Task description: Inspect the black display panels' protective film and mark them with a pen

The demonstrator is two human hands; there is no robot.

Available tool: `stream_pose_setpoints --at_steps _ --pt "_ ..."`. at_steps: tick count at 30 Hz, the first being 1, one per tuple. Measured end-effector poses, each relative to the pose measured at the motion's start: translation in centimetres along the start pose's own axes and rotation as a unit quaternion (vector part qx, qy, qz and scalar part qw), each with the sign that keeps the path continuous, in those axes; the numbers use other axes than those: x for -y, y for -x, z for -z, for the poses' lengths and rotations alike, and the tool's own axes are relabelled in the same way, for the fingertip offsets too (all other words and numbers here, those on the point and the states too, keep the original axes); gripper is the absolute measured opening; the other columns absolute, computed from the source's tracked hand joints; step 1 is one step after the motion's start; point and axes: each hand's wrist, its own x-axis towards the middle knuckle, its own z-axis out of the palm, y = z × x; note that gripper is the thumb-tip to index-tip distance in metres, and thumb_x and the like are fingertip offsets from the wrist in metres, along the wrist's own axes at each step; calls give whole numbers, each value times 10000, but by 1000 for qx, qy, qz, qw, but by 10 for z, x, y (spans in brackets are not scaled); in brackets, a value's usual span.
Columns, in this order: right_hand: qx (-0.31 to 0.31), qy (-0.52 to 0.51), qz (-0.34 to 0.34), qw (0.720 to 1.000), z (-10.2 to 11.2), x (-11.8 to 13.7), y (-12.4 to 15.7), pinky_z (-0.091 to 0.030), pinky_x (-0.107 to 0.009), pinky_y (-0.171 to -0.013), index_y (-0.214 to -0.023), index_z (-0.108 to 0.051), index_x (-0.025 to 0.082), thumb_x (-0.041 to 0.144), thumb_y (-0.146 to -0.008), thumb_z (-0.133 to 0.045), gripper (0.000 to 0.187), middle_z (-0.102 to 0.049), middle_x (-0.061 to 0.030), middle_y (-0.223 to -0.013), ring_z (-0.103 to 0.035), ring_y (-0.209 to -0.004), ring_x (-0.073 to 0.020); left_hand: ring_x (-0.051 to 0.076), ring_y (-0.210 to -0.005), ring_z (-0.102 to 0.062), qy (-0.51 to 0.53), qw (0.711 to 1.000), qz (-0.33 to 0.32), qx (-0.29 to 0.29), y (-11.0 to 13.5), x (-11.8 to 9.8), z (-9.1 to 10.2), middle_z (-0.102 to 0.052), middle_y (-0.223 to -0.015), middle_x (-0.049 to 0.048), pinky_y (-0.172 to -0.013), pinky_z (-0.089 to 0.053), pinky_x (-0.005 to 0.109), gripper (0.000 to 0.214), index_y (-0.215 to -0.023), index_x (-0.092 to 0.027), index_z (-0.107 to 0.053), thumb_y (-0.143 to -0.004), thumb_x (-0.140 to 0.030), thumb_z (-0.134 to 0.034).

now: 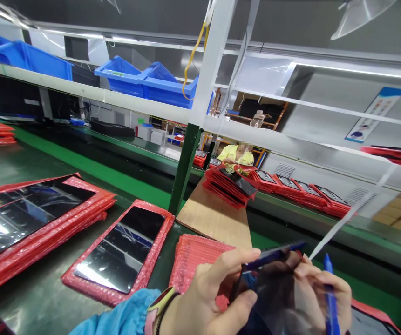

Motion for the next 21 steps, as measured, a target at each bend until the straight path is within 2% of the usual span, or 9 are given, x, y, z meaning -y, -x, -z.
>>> stream_pose_setpoints --at_steps 3,5,7,10,12,16,21 --pt "-16 37 -53 998 -1 0 4 -321 -487 -1064 -813 -583 232 232 -643 -808 282 -664 35 -727 -622 -900 -201 180 -984 -666 70 997 34 -6 -6 -7 0 -668 -1159 67 -877 -507 280 493 -1356 -375 -430 -923 -162 -532" --pt "-12 44 -98 994 -1 -1 5 -313 -514 -1067 -817 -574 234 240 -629 -815 306 -656 31 -737 -616 -1010 -233 179 -987 -655 115 992 46 -7 -10 -9 1 -652 -1179 63 -862 -499 275 515 -1350 -385 -424 -903 -178 -578" --pt "-15 37 -134 990 0 -3 4 -308 -531 -1071 -813 -569 233 241 -613 -822 323 -650 33 -737 -614 -1039 -247 187 -948 -649 155 986 61 -2 -12 -7 4 -642 -1169 72 -842 -497 297 525 -1354 -363 -424 -882 -252 -624" --pt "-19 25 -156 987 2 -5 1 -320 -480 -1078 -800 -561 235 220 -577 -834 353 -640 44 -690 -632 -985 -223 182 -849 -637 206 974 87 -23 -15 1 8 -650 -1066 75 -803 -501 318 476 -1342 -304 -466 -893 -403 -591" --pt "-23 25 -173 984 3 -5 -2 -347 -420 -1067 -790 -556 240 221 -570 -837 356 -635 48 -668 -638 -944 -201 161 -765 -616 229 966 103 -54 -16 7 10 -642 -932 55 -779 -501 311 434 -1313 -272 -509 -916 -444 -538" --pt "-34 23 -212 976 4 0 -4 -373 -323 -1052 -764 -556 244 245 -575 -836 339 -592 68 -636 -631 -975 -172 94 -602 -508 257 951 141 -92 -20 11 11 -561 -749 -9 -749 -487 274 342 -1255 -279 -559 -942 -409 -507" --pt "-59 7 -269 961 6 2 -5 -417 -276 -1004 -831 -575 242 225 -603 -808 326 -603 51 -715 -597 -1111 -172 79 -534 -434 239 952 151 -116 -25 11 14 -501 -673 -35 -551 -395 204 333 -1240 -287 -565 -930 -405 -541"
